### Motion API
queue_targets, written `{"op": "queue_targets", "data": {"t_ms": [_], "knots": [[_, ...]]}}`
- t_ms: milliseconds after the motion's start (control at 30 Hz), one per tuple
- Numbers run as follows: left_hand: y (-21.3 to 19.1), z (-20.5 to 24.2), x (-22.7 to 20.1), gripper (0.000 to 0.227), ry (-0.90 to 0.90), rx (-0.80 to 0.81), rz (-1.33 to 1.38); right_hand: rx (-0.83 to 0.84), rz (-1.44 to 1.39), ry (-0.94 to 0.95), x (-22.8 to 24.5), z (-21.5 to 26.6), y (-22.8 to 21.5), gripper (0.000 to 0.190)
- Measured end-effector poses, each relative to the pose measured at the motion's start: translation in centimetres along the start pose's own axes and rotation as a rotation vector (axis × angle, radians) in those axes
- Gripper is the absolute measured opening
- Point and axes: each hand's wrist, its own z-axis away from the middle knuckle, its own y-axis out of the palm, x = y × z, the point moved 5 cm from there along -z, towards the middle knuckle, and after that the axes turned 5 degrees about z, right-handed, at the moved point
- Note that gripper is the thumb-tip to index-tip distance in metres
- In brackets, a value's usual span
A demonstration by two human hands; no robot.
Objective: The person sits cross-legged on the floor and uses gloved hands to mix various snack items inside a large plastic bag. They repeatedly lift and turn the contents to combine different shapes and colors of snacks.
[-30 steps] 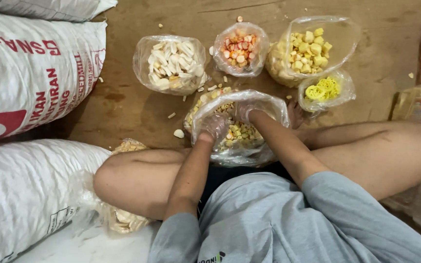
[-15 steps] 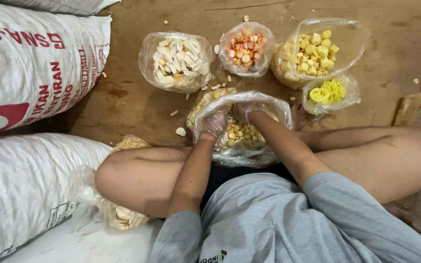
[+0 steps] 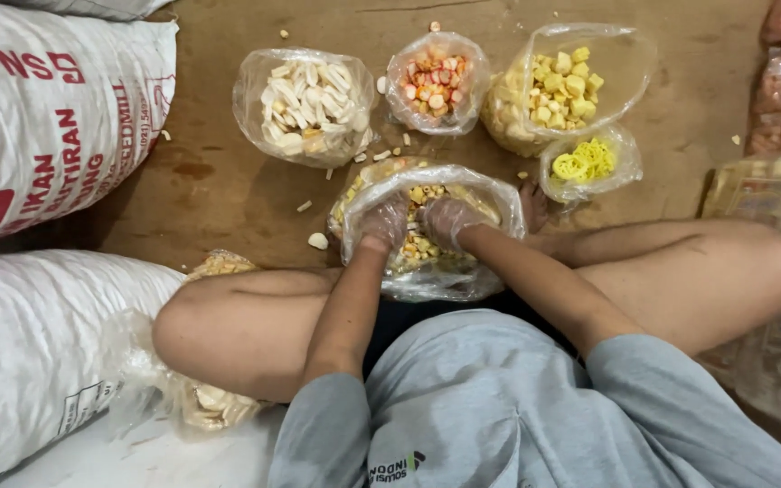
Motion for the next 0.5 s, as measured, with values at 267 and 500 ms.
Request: {"op": "queue_targets", "data": {"t_ms": [267, 500], "knots": [[4.8, -2.5, 1.9, 0.035, 0.039, -0.039, 0.075, 1.409, -1.752, 0.349, -6.4, 0.7, 1.7, 0.033], [1.9, -0.8, 2.2, 0.022, 0.073, 0.004, 0.088, 1.465, -2.403, 1.851, -11.0, -1.2, 1.8, 0.007]]}}
